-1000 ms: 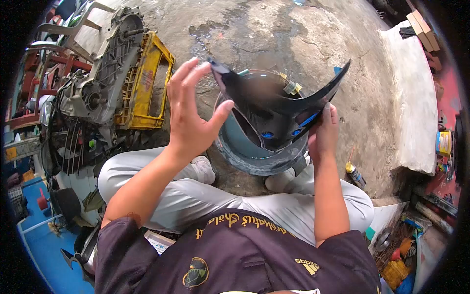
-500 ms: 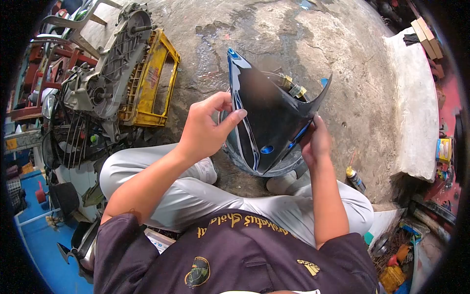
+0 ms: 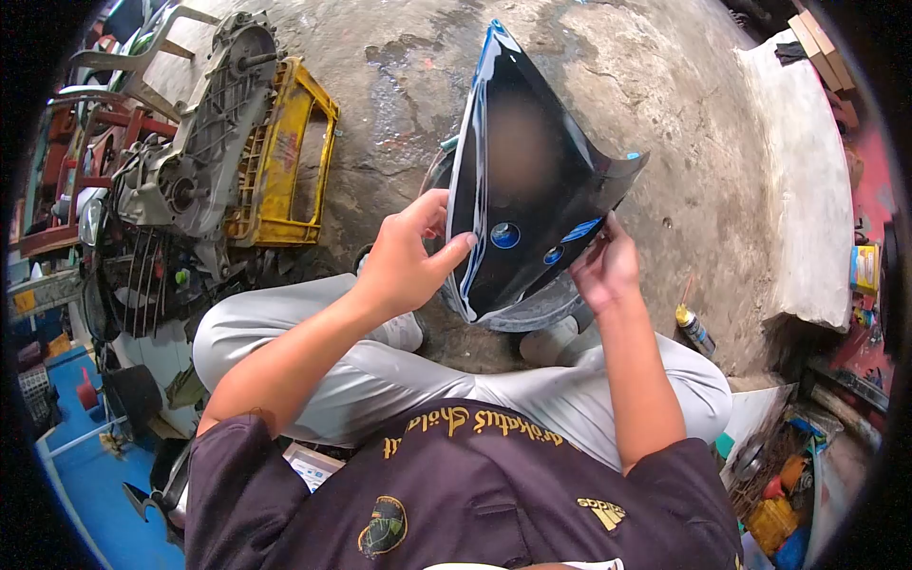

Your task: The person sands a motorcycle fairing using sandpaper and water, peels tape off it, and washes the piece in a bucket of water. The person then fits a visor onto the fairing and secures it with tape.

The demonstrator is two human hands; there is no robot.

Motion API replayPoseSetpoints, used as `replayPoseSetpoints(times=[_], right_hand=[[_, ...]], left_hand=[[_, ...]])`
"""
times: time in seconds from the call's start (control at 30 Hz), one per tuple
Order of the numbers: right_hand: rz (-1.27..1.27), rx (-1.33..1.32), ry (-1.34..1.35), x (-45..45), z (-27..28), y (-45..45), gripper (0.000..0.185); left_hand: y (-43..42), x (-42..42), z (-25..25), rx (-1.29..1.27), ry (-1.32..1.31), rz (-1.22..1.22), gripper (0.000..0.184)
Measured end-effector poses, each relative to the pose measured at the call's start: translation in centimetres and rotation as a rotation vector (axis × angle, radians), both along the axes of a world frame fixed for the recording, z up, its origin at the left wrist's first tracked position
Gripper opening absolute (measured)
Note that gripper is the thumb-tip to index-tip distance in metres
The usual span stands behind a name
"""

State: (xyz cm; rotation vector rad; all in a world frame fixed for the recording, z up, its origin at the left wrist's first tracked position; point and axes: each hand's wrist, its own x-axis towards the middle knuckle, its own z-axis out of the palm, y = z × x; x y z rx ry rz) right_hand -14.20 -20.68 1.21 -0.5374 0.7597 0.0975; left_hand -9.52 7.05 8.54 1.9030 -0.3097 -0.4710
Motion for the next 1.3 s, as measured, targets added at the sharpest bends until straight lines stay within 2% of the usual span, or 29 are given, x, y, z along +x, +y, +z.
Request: replayPoseSetpoints(times=[0.07,0.17,0.23,0.27,0.3,0.37,0.43,0.5,0.67,0.73,0.8,0.87,1.13,1.23,1.3], right_hand=[[-0.026,-0.015,0.026,0.1,2.3,1.2,0.04],[-0.027,-0.045,0.052,0.0,3.9,2.2,0.039],[-0.003,-0.057,0.052,-0.6,3.4,2.4,0.039],[0.024,-0.069,-0.001,-1.0,2.4,2.4,0.039],[0.066,-0.076,-0.06,-0.9,1.7,2.5,0.04],[0.136,-0.092,-0.045,-1.2,1.6,2.8,0.041],[0.181,-0.12,-0.019,-1.4,1.7,3.9,0.042],[0.159,-0.142,0.015,-1.4,2.5,4.5,0.044],[0.188,-0.196,-0.079,-1.4,1.9,4.5,0.044],[0.189,-0.223,-0.091,-1.3,2.2,4.5,0.044],[0.179,-0.195,-0.09,-1.1,2.7,4.5,0.034],[0.192,-0.199,-0.083,-1.2,2.4,4.4,0.034],[0.185,-0.183,0.004,-1.0,2.7,4.1,0.034],[0.202,-0.113,-0.036,-1.2,1.4,3.6,0.033],[0.185,0.003,-0.023,-1.5,0.8,3.1,0.031]], left_hand=[[0.0,0.0,-0.2,-0.003,-0.004,0.004,0.034],[0.1,0.4,-0.3,0.035,-0.039,-0.025,0.044],[-0.3,0.6,0.1,-0.16,-0.072,0.104,0.058],[-0.4,0.9,1.9,-0.234,0.059,0.126,0.068],[-0.5,1.2,1.9,-0.226,0.043,0.153,0.068],[-0.5,1.8,1.9,-0.424,-0.046,0.215,0.072],[0.3,2.3,2.2,-0.36,-0.022,0.241,0.074],[0.2,2.3,2.4,-0.398,0.06,0.307,0.069],[0.8,2.1,1.6,-0.326,0.014,0.338,0.06],[0.8,2.0,1.4,-0.341,-0.039,0.34,0.049],[0.7,2.1,1.6,-0.372,-0.018,0.341,0.049],[0.7,2.1,1.5,-0.405,0.003,0.343,0.049],[0.5,2.4,1.0,-0.515,0.056,0.396,0.031],[0.5,2.7,1.5,-0.537,0.177,0.453,0.029],[0.7,2.4,0.1,-0.512,0.18,0.468,0.034]])
